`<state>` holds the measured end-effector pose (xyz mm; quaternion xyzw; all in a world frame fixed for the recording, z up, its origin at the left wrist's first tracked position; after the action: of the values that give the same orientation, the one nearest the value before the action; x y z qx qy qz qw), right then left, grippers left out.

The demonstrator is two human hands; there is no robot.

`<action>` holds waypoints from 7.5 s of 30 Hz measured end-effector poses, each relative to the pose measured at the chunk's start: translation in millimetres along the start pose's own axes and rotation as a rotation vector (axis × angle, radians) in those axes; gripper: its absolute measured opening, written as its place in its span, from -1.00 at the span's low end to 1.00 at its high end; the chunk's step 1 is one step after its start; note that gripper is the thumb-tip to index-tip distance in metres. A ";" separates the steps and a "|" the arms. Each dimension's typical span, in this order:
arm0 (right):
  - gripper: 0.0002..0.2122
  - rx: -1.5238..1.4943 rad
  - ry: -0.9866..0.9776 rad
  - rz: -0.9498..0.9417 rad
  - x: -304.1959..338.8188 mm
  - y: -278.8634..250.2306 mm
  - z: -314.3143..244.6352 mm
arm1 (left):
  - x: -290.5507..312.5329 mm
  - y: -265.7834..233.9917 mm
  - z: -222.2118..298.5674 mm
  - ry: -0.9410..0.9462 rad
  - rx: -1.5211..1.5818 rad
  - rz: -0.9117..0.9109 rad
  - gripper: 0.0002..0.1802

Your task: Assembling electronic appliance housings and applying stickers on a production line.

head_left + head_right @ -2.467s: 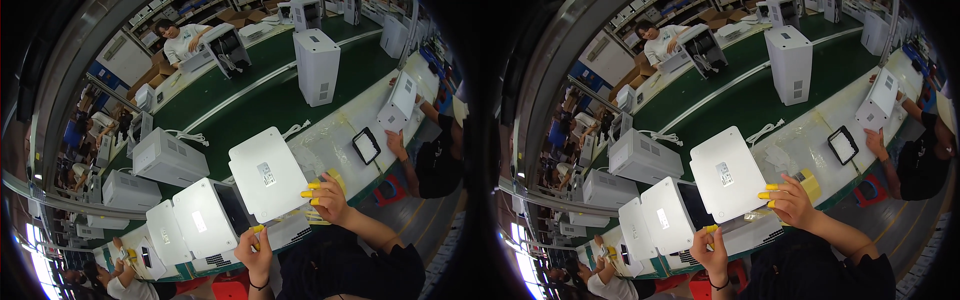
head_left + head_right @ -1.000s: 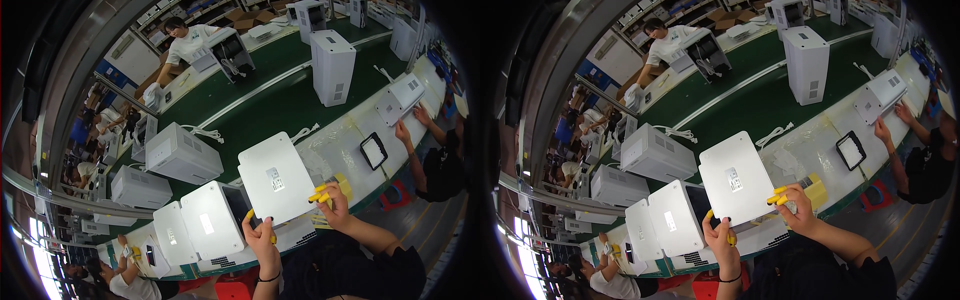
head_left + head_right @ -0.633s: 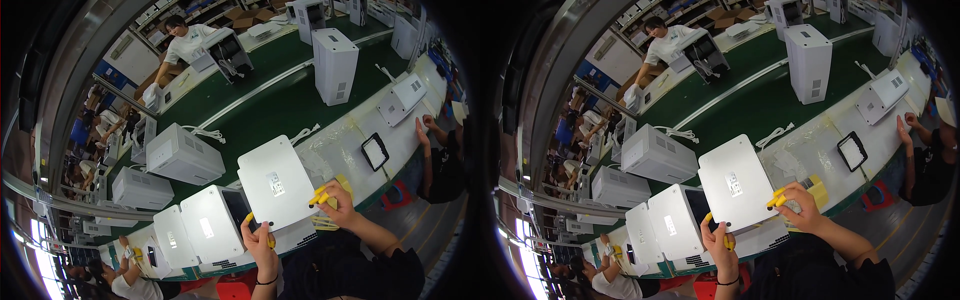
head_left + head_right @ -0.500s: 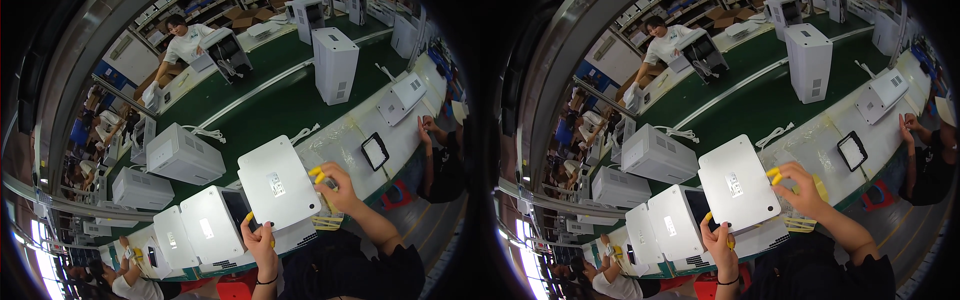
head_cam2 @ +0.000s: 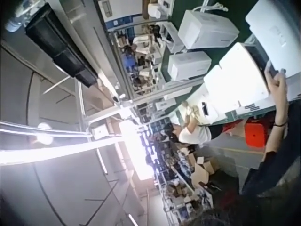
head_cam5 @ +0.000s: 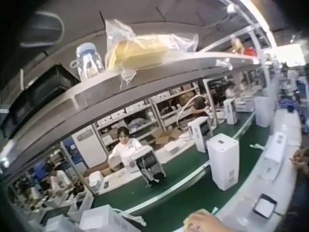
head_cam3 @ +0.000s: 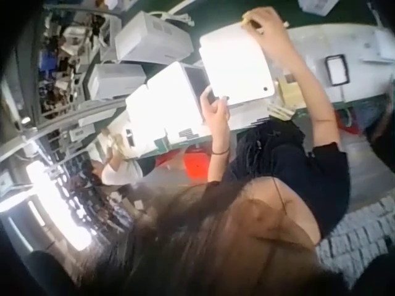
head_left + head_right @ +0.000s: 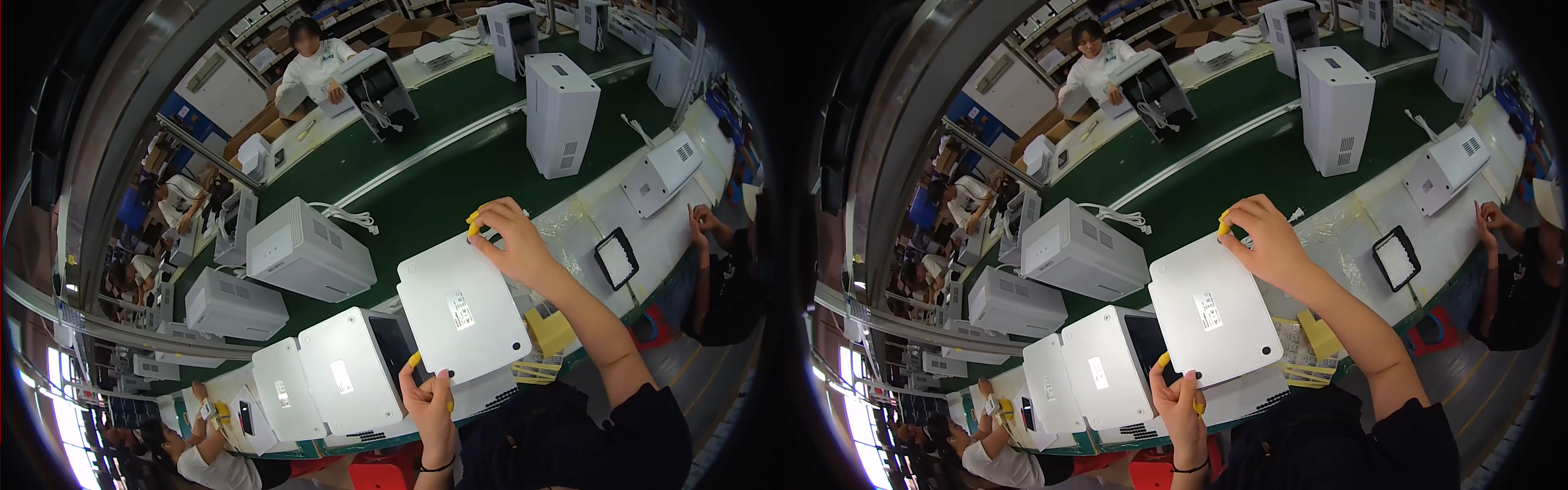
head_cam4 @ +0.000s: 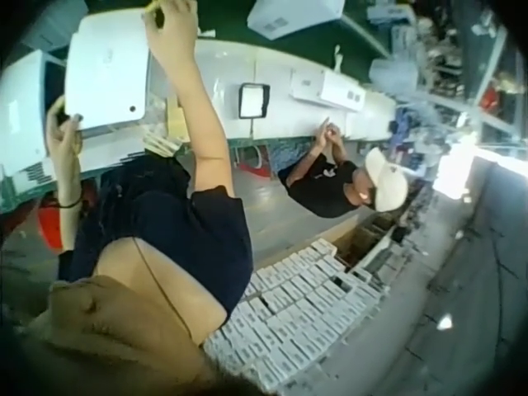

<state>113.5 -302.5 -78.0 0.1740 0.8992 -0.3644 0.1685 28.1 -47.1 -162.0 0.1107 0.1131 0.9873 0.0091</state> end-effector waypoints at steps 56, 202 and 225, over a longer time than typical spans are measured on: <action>-0.80 -0.867 0.297 -0.046 14.1 51.4 52.1 | -127.1 104.4 114.9 0.733 -1.027 -0.360 -0.63; -0.84 -0.083 0.056 -0.776 366.5 243.0 67.4 | 29.7 -13.7 108.7 0.918 -0.878 -0.024 -0.68; -0.82 -0.121 0.002 -0.117 135.4 -2.0 -99.3 | 34.2 -67.3 89.9 0.880 -0.752 0.139 -0.62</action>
<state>-24.4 -207.3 -67.7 0.1108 0.9283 -0.3187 0.1563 14.0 39.8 -84.4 -0.3136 -0.2595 0.9111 -0.0648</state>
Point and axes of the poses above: each hand's wrist, its own x-axis away from the middle knuckle, its own y-axis out of the palm, z = x × y, the point moved 10 cm from there along -x, towards the middle knuckle
